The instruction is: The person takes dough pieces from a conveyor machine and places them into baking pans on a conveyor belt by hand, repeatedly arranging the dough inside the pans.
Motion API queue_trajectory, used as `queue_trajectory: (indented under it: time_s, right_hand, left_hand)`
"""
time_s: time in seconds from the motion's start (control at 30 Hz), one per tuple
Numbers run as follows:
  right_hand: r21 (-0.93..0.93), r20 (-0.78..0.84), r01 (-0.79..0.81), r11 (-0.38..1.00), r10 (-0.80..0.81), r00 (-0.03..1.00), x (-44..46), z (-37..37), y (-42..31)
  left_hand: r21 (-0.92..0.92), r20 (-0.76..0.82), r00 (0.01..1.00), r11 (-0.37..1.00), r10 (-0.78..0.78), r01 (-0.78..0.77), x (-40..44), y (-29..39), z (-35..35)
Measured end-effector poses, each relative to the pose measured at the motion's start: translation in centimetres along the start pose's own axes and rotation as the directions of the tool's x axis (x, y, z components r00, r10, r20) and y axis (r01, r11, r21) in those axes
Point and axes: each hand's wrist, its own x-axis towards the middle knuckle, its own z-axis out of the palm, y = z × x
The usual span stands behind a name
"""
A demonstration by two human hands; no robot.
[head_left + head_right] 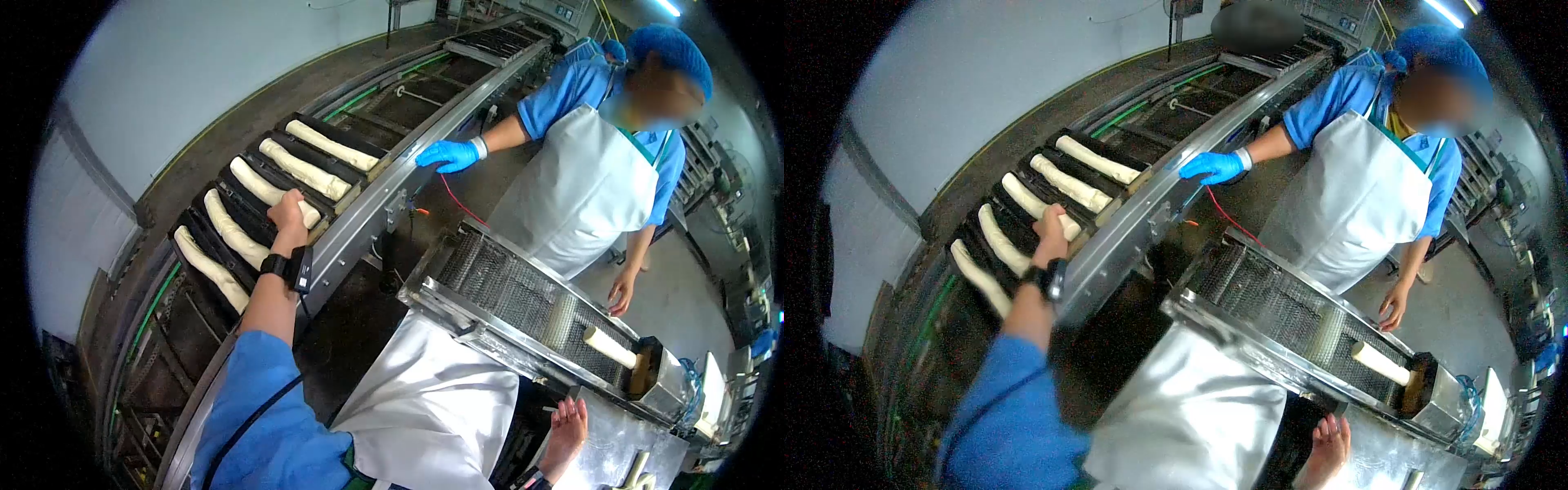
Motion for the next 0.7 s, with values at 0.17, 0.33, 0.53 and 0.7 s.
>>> queue_trajectory:
  time_s: [0.17, 0.33, 0.53, 0.7]
  right_hand:
    - [0.08, 0.067, -0.023, 0.997, 0.018, 0.998, 1.0, 2.8, 0.3]
    - [0.064, -0.006, -0.043, 0.997, 0.044, 0.999, 0.6, 2.7, 0.5]
    - [0.08, -0.043, -0.031, 0.996, 0.035, 0.998, 0.2, 1.4, 0.6]
    - [-0.315, -0.097, 0.072, 0.947, -0.108, 0.989, 2.0, -0.6, 1.4]
  left_hand:
    - [0.11, -0.08, 0.997, 0.994, 0.004, 0.005, 2.6, -1.4, -4.1]
    - [0.751, 0.102, 0.808, 0.488, 0.581, -0.445, -1.3, 0.8, -7.6]
    - [0.418, 0.659, 0.156, -0.186, 0.736, -0.889, -7.0, -0.1, -5.1]
    - [0.043, 0.994, 0.026, -0.162, 0.107, -0.986, -9.6, -2.7, 0.7]
